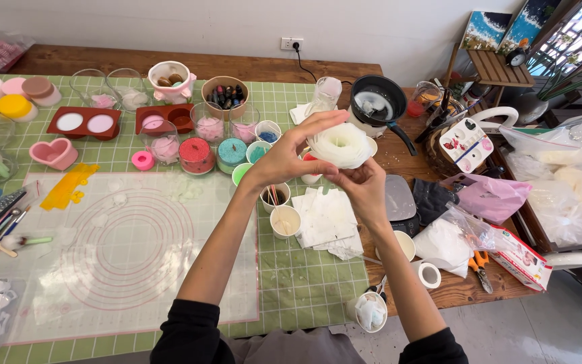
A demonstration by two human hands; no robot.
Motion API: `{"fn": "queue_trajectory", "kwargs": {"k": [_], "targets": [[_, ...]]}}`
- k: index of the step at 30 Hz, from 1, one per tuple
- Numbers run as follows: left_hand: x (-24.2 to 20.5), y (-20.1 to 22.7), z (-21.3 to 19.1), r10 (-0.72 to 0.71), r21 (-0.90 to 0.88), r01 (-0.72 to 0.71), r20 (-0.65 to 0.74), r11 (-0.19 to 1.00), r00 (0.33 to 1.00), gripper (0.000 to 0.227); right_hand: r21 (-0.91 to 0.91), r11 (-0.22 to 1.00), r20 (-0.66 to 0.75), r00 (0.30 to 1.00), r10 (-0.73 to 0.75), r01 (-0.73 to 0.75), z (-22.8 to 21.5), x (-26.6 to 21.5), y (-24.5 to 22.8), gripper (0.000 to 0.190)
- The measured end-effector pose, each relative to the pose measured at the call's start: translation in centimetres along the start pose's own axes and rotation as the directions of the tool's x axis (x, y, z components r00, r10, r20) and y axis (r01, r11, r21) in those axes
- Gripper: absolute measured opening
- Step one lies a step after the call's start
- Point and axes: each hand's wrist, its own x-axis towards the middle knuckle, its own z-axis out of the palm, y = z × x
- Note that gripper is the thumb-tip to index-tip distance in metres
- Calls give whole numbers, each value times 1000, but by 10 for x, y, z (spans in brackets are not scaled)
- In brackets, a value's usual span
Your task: The recorder is assembling and shaping a white flower-shaped wax candle at a workbench.
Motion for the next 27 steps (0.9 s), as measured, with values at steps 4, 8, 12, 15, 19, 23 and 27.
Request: {"fn": "queue_trajectory", "kwargs": {"k": [4,8,12,15,19,23,27], "targets": [[0,-3,4,8,8,-8,-18,1000,1000,90,-10,1000,-50,999,-10,10,-9,-1,11,45],[-1,-4,2,24,-26,-25,-26,999,999,90,-24,1000,27,999,-20,20,-7,0,-6,49],[-3,-3,0,-4,-227,2,-6,974,1000,91,-27,999,90,996,20,-17,-13,-3,-13,47],[-3,-5,0,15,-323,-9,13,946,1000,92,-69,998,68,998,1,3,-13,-5,-9,46],[-2,0,-2,21,-358,-13,18,934,1000,95,28,998,80,995,61,-63,-11,-6,-21,51],[1,0,-1,37,-429,-21,29,903,999,101,132,987,44,996,81,-87,-7,-8,-25,56],[2,-10,8,49,-303,-45,6,952,999,103,-76,991,-52,993,107,-110,-14,-12,-11,57]]}}
